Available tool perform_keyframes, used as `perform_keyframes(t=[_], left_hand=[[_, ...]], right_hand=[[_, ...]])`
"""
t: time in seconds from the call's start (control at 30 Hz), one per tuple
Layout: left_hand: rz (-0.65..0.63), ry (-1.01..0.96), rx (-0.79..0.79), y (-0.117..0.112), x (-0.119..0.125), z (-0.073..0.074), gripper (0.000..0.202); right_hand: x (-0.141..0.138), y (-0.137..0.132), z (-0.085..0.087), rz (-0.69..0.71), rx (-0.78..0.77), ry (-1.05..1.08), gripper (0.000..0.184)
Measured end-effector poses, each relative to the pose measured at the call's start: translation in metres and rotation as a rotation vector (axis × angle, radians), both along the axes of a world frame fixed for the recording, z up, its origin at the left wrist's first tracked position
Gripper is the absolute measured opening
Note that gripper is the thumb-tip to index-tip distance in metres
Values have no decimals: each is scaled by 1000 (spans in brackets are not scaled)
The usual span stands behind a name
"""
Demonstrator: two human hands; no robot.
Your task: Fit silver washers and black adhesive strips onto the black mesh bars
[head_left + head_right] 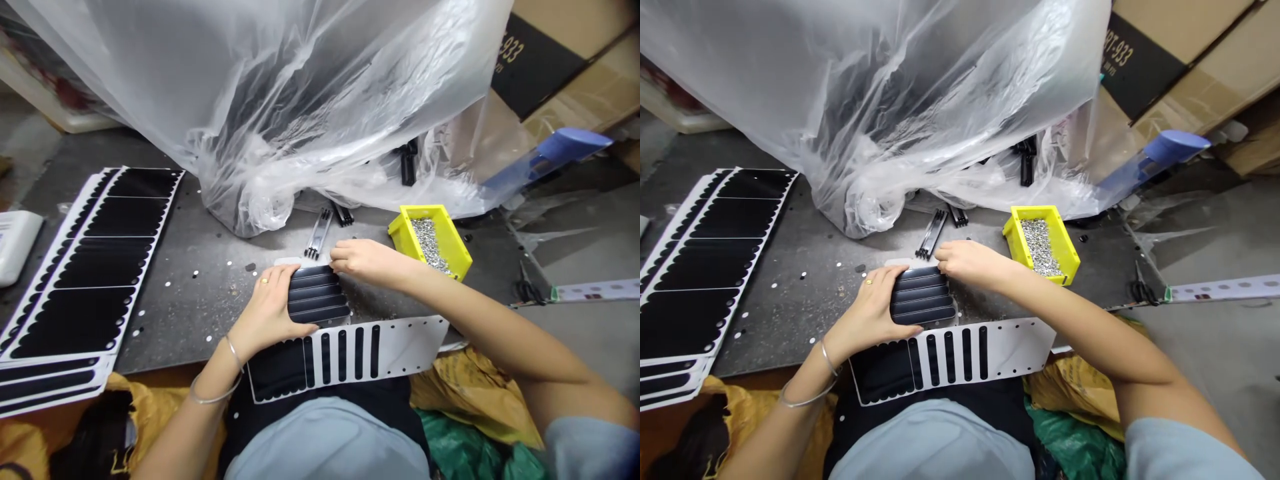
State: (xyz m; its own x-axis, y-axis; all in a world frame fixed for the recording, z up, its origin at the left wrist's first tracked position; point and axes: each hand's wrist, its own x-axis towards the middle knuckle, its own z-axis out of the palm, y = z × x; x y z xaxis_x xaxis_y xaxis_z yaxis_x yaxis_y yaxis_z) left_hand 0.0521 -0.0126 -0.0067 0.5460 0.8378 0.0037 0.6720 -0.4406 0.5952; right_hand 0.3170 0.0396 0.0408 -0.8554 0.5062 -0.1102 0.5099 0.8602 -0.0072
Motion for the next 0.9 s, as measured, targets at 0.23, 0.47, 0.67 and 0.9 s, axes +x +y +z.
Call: perform_keyframes(t=[0.23, 0.47, 0.67, 0.9], left_hand=[[-10, -44, 14, 1, 3, 0, 96], [-27, -58, -3, 1, 1, -2, 99], [-16, -52, -17, 1, 1, 0, 100], [-6, -36, -22, 0, 2, 2, 98]], right_hand=[[-7, -9, 4, 178, 159, -125, 29], [1, -7, 7, 48, 80, 215, 32], [4, -3, -11, -325, -438, 666, 16], [2, -8, -28, -420, -455, 685, 14]])
